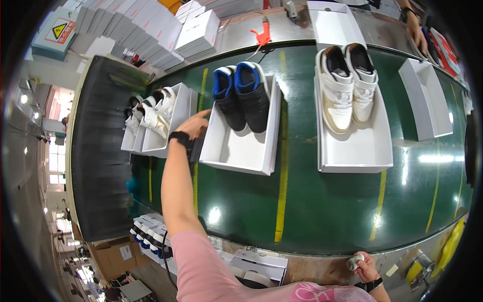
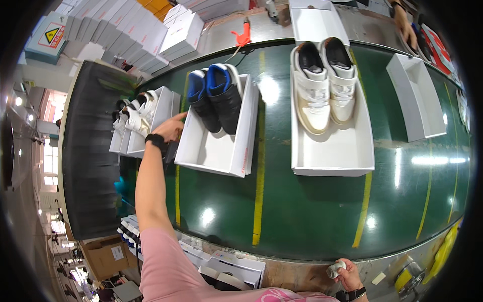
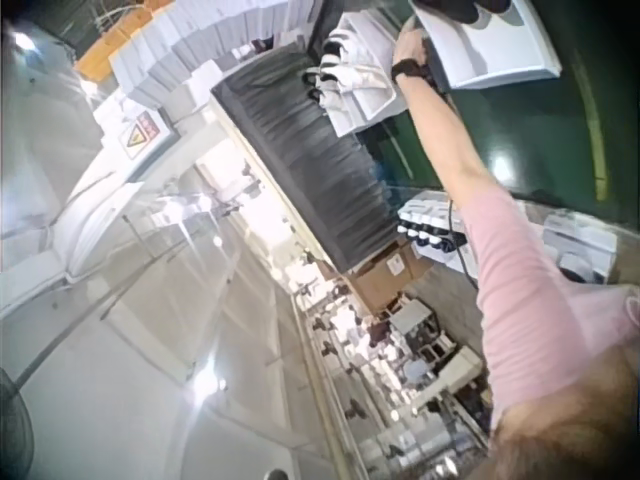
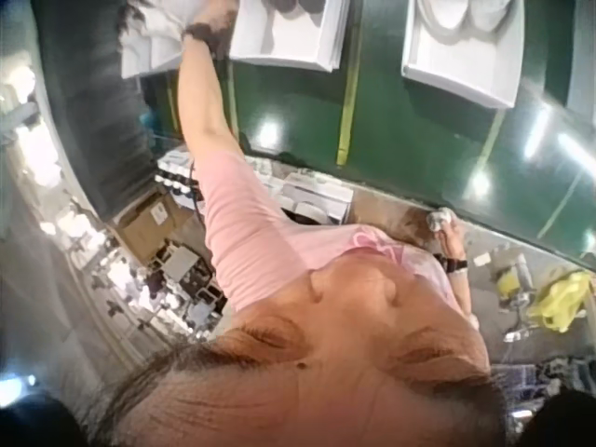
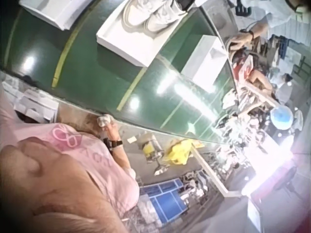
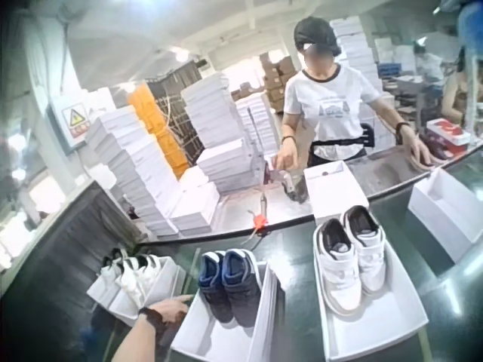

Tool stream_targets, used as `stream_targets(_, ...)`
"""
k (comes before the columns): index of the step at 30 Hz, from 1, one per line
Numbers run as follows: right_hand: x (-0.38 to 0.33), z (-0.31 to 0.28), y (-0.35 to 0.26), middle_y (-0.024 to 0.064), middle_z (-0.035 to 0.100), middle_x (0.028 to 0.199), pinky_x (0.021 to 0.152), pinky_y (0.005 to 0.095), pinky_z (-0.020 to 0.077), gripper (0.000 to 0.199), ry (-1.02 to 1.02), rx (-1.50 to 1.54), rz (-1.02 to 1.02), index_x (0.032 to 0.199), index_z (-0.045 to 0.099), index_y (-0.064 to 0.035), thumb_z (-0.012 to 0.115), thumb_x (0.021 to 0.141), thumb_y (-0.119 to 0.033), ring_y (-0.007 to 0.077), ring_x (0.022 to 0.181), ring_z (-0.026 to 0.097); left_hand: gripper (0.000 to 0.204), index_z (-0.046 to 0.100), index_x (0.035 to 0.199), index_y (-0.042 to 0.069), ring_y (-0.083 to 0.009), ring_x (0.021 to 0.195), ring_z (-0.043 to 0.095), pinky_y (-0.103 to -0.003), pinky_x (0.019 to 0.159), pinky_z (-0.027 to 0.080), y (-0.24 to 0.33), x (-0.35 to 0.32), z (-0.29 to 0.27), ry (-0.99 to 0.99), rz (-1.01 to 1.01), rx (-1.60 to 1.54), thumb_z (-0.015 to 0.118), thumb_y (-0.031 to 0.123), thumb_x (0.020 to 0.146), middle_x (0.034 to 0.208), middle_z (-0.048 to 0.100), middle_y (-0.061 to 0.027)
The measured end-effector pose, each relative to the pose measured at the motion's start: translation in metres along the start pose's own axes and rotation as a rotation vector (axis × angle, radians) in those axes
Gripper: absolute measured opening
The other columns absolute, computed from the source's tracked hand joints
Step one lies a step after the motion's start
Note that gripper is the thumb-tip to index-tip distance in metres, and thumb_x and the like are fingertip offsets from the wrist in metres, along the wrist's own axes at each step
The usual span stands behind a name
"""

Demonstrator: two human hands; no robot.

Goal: Cleaning the soles of newly manufactured shoes with a sponge and chemical agent before packing.

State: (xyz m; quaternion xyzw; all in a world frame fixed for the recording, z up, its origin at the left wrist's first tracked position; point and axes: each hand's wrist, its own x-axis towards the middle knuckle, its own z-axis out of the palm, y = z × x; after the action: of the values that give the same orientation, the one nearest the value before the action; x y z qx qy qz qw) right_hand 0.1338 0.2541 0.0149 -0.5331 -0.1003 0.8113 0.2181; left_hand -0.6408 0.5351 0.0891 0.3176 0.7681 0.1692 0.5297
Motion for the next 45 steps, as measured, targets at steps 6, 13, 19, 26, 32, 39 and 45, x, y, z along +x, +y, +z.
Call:
stream_targets(6, -0.001, -0.005, -0.003, 0.0118, 0.072, 0.096, 0.056, 0.0302, 0.0593, 0.042, -0.063, -0.022, 0.038, 0.120, 0.062, -0.0034, 0.083, 0.086, -0.018, 0.0200, 0.073, 0.071, 0.082, 0.032, 0.158, 0.017, -0.0261, 0.116, 0.064, -0.057, 0.091, 0.053, 0.016, -0.041, 0.038, -0.154, 0.034, -0.369, 0.069, 0.009, 0.085, 0.135, 0.060, -0.0093)
stream_targets(13, 0.004, -0.012, 0.001, 0.0121, 0.071, 0.099, 0.061, 0.0284, 0.0582, 0.036, -0.167, -0.103, 0.040, 0.124, 0.060, -0.0023, 0.075, 0.091, -0.006, 0.0172, 0.071, 0.068, 0.080, 0.043, 0.147, 0.004, -0.0326, 0.119, 0.061, -0.045, 0.107, 0.045, 0.002, 0.000, 0.072, -0.051, 0.096, -0.081, 0.073, -0.006, 0.074, 0.130, 0.062, -0.0120)
stream_targets(19, 0.003, -0.005, 0.002, 0.0111, 0.071, 0.100, 0.065, 0.0281, 0.0584, 0.034, -0.220, 0.004, 0.057, 0.126, 0.059, -0.0020, 0.068, 0.094, 0.003, 0.0158, 0.075, 0.068, 0.095, 0.035, 0.152, 0.005, -0.0349, 0.123, 0.057, -0.044, 0.106, 0.044, 0.078, 0.009, 0.148, -0.095, 0.139, 0.004, 0.068, -0.013, 0.065, 0.134, 0.058, -0.0157)
stream_targets(26, 0.012, -0.005, 0.011, 0.0089, 0.071, 0.106, 0.067, 0.0258, 0.0581, 0.035, -0.293, -0.024, 0.007, 0.128, 0.060, -0.0031, 0.070, 0.095, -0.002, 0.0126, 0.078, 0.068, 0.097, 0.029, 0.152, 0.001, -0.0292, 0.132, 0.047, -0.036, 0.112, 0.036, 0.118, -0.008, 0.271, -0.320, 0.370, 0.048, 0.069, -0.007, 0.064, 0.140, 0.050, -0.0142)
stream_targets(32, 0.013, 0.005, 0.007, 0.0080, 0.071, 0.106, 0.066, 0.0237, 0.0569, 0.037, -0.297, -0.042, 0.004, 0.131, 0.059, -0.0038, 0.070, 0.095, -0.004, 0.0100, 0.077, 0.067, 0.106, 0.007, 0.155, 0.004, -0.0309, 0.128, 0.050, -0.038, 0.102, 0.048, 0.142, -0.016, 0.426, -0.376, 0.585, 0.023, 0.070, 0.001, 0.070, 0.138, 0.041, -0.0174)
stream_targets(39, 0.014, 0.007, 0.012, 0.0038, 0.070, 0.100, 0.065, 0.0205, 0.0539, 0.040, -0.286, 0.047, -0.058, 0.133, 0.059, -0.0044, 0.073, 0.096, -0.012, 0.0059, 0.071, 0.063, 0.095, 0.026, 0.154, 0.003, -0.0277, 0.082, 0.071, -0.040, 0.063, 0.060, 0.243, -0.090, 0.558, -0.435, 0.312, 0.198, 0.070, 0.058, 0.090, 0.106, 0.065, -0.0174)
stream_targets(45, 0.017, 0.007, 0.014, 0.0045, 0.069, 0.100, 0.068, 0.0228, 0.0553, 0.040, -0.321, 0.006, -0.108, 0.134, 0.058, -0.0042, 0.071, 0.097, -0.012, 0.0077, 0.076, 0.064, 0.069, 0.045, 0.146, 0.010, -0.0359, 0.109, 0.056, -0.048, 0.095, 0.043, 0.317, -0.133, 0.570, 0.304, 1.309, 0.592, 0.075, 0.027, 0.086, 0.099, 0.064, -0.0123)
